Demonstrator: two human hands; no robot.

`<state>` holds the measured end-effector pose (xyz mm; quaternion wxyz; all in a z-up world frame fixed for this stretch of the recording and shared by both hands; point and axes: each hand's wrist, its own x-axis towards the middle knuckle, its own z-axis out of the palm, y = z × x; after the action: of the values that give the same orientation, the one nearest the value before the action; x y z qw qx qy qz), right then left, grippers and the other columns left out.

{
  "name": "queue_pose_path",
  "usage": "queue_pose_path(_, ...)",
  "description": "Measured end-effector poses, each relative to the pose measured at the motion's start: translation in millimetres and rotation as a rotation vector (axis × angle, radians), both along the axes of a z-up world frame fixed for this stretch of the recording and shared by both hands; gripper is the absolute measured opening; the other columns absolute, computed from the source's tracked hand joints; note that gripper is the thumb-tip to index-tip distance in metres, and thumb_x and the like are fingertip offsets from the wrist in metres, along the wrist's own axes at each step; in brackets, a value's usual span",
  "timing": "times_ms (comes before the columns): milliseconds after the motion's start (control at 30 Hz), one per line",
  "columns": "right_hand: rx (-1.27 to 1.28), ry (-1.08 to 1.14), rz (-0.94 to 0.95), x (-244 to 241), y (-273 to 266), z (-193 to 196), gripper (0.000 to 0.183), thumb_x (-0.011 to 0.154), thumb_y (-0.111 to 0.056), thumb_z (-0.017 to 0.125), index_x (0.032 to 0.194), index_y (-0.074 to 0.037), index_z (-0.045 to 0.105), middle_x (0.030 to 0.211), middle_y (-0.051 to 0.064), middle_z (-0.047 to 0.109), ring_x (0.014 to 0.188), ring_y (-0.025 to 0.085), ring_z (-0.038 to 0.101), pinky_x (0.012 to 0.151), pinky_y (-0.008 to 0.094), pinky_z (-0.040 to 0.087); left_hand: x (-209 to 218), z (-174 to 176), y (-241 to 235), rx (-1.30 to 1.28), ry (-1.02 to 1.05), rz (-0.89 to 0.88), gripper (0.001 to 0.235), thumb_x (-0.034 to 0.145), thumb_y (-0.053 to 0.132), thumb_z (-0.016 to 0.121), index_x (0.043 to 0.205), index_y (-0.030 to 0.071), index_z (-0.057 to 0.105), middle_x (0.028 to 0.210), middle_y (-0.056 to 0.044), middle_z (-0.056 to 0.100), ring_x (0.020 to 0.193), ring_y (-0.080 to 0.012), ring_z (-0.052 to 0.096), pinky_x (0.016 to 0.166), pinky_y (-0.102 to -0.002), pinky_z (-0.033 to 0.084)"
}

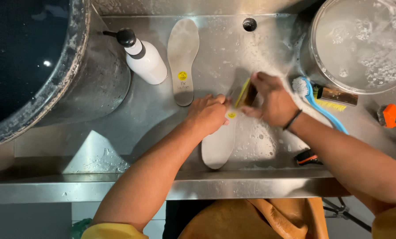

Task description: The person scrubs two white shoe insoles in a stainless steel sink using a sponge and a brush. They apply liquid soap from a pump bottle, scrub both insoles with the sponge, rinse the sponge in a bowl of soapy water, and continue scrubbing before rinsing the insoles under running water.

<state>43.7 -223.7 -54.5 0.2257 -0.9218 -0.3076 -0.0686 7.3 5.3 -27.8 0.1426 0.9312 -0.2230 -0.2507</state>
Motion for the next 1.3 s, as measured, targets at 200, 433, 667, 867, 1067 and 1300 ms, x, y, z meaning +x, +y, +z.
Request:
queue_pose_path(200, 0.096, -0.102, -0.136, 15, -19, 97, 0.091, 0.075, -0.021, 0.088, 0.143, 0.017, 0.042, 0.139, 0.032, 0.042, 0.117, 0.041, 0.053, 0.079, 0.038, 0.058, 5, 1, -6, 0.181, -0.067, -0.009, 0.063, 0.088, 0.049, 0.060, 0.140, 0.017, 0.046, 0.113, -0.003, 0.064, 0.102, -0.0277, 0.059, 0.077, -0.043, 0.047)
queue_pose_path(433, -0.259, -0.364, -0.550, 56, -157, 68, 0.064, 0.098, -0.046, 0.092, 0.096, 0.002, 0.049, 0.107, 0.018, 0.055, 0.093, 0.034, 0.055, 0.083, 0.039, 0.049, 5, -1, -7, -0.106, -0.492, 0.173, 0.033, 0.078, 0.039, 0.076, 0.096, 0.013, 0.070, 0.100, -0.002, 0.053, 0.086, -0.0292, 0.054, 0.064, -0.046, 0.048)
queue_pose_path(667, -0.122, -0.284, -0.461, 47, -123, 96, 0.059, 0.086, -0.044, 0.085, 0.096, 0.007, 0.056, 0.112, 0.028, 0.062, 0.101, 0.042, 0.059, 0.092, 0.043, 0.046, 0, 10, -22, -0.127, -0.077, 0.206, 0.096, 0.084, 0.031, 0.073, 0.153, 0.016, 0.007, 0.133, -0.014, 0.044, 0.118, -0.0328, 0.043, 0.100, -0.041, 0.033)
queue_pose_path(867, -0.051, -0.280, -0.472, 37, -133, 102, 0.056, 0.093, -0.035, 0.090, 0.094, 0.004, 0.049, 0.098, 0.020, 0.056, 0.088, 0.036, 0.053, 0.079, 0.042, 0.045, 10, 63, -11, -0.339, 0.305, 0.499, 0.051, 0.080, 0.021, 0.067, 0.114, 0.018, 0.029, 0.108, -0.004, 0.044, 0.097, -0.0190, 0.042, 0.080, -0.034, 0.035)
queue_pose_path(1067, -0.111, -0.238, -0.598, 53, -171, 77, 0.062, 0.097, -0.046, 0.093, 0.091, 0.000, 0.052, 0.098, 0.018, 0.058, 0.090, 0.033, 0.056, 0.077, 0.039, 0.048, 3, 89, 12, -0.987, -0.489, 0.240, 0.013, 0.082, 0.006, 0.073, 0.092, 0.011, 0.067, 0.097, -0.004, 0.057, 0.088, -0.0192, 0.058, 0.075, -0.030, 0.046)
queue_pose_path(1300, -0.113, -0.255, -0.547, 52, -166, 79, 0.061, 0.094, -0.047, 0.088, 0.095, 0.003, 0.053, 0.099, 0.019, 0.057, 0.086, 0.034, 0.056, 0.073, 0.041, 0.048, -19, 37, 11, -1.034, -0.492, -0.118, 0.023, 0.095, -0.007, 0.051, 0.081, 0.005, 0.064, 0.092, -0.007, 0.059, 0.101, -0.0337, 0.060, 0.092, -0.043, 0.052)
